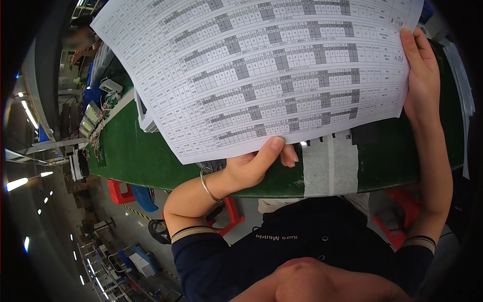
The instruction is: Assembling electronic battery components by applying adhesive and joining parts.
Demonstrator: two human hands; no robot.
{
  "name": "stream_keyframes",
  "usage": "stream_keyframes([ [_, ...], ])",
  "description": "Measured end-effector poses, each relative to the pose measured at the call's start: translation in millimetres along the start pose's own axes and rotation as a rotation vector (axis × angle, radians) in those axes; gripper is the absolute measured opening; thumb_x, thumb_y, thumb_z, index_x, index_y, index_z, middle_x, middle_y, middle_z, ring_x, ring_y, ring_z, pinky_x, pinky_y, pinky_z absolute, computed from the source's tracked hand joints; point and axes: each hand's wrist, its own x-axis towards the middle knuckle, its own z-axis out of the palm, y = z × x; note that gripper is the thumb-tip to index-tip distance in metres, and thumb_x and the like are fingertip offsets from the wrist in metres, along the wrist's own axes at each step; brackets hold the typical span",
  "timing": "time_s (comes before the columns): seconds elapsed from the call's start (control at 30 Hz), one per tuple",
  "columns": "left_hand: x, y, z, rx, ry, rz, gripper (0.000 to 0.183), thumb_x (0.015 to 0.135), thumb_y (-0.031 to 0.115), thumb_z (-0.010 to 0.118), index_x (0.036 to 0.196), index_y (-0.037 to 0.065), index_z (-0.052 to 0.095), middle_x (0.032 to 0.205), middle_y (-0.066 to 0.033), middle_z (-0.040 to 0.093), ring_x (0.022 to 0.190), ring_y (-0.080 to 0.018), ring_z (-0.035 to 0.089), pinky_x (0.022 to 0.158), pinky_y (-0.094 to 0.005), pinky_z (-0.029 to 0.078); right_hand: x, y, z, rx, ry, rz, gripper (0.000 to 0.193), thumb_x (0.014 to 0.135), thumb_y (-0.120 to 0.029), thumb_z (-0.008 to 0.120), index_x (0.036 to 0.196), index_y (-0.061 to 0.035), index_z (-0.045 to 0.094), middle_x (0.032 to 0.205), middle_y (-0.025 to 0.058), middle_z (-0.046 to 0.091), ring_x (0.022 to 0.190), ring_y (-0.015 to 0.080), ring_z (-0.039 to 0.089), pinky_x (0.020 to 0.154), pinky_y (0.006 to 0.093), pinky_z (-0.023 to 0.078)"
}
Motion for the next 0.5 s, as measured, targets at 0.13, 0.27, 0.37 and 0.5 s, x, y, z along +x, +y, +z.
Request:
stream_keyframes([
  [0.13,2,3,0,-0.008,-0.015,-0.007,0.017,0.087,0.009,0.042,0.09,-0.004,0.053,0.07,-0.0102,0.058,0.061,-0.0145,0.057,0.055,-0.0242,0.049,4,2,3,-0.057,0.028,-0.021,0.025,0.09,-0.024,0.043,0.097,-0.0023,0.051,0.089,0.0037,0.058,0.077,0.0064,0.055,0.068,0.0182,0.044],
  [0.27,2,6,1,0.207,-0.035,-0.049,0.022,0.087,0.013,0.039,0.095,-0.007,0.045,0.063,-0.0142,0.056,0.056,-0.0202,0.055,0.053,-0.0286,0.049,1,13,1,0.004,0.021,-0.011,0.025,0.09,-0.025,0.043,0.097,-0.0024,0.051,0.086,0.0032,0.058,0.076,0.0059,0.055,0.067,0.0174,0.044],
  [0.37,4,7,0,0.237,-0.053,-0.087,0.022,0.086,0.013,0.04,0.091,-0.006,0.047,0.063,-0.013,0.056,0.056,-0.0193,0.055,0.053,-0.0282,0.048,-4,15,1,-0.001,0.008,0.005,0.025,0.09,-0.025,0.043,0.097,-0.0025,0.051,0.085,0.0027,0.058,0.074,0.0058,0.055,0.065,0.0168,0.044],
  [0.5,6,6,1,0.31,-0.079,-0.108,0.022,0.085,0.015,0.041,0.086,-0.005,0.051,0.059,-0.0094,0.056,0.056,-0.0173,0.055,0.055,-0.0268,0.047,-7,17,-14,-0.119,0.034,0.05,0.024,0.09,-0.025,0.042,0.096,-0.0032,0.051,0.084,0.0024,0.058,0.072,0.0054,0.055,0.063,0.0164,0.044],
])
